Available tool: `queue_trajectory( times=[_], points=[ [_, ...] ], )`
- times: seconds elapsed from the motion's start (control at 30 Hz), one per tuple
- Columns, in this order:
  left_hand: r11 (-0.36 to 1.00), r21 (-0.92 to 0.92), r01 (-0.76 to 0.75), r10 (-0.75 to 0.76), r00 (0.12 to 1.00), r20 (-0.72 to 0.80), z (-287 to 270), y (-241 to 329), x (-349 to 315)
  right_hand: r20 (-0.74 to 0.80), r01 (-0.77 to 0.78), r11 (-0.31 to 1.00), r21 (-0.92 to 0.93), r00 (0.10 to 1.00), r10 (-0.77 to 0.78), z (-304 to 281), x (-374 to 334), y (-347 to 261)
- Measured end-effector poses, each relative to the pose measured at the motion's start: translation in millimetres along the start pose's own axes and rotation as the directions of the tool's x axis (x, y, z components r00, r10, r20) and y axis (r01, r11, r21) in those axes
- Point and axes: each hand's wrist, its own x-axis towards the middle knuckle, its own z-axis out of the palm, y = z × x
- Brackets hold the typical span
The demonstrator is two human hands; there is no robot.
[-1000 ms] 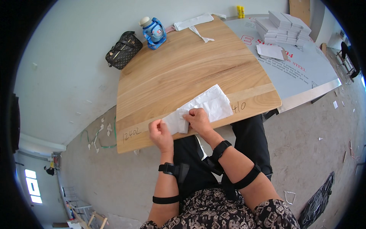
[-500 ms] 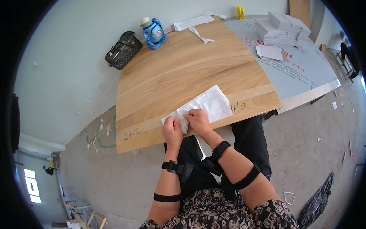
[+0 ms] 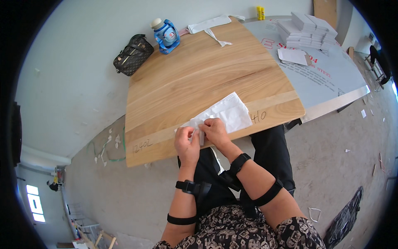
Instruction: Fold white rectangular sheets and insert them into cardboard boxes.
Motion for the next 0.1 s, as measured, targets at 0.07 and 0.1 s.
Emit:
queue_trajectory(
  times=[0.07, 0.1],
  points=[
    [0.991, 0.001, 0.136, -0.136, 0.989, 0.066, 6.7, -11.0, -6.1, 0.004, -0.017, 0.999, 0.028, 1.0, 0.017, 3.8, -1.1, 0.1],
    [0.968, -0.05, 0.247, -0.238, 0.961, 0.139, 6.5, -13.6, -5.9, -0.004, -0.035, 0.998, 0.056, 0.999, 0.036, 1.8, -0.8, 0.7]
  ],
)
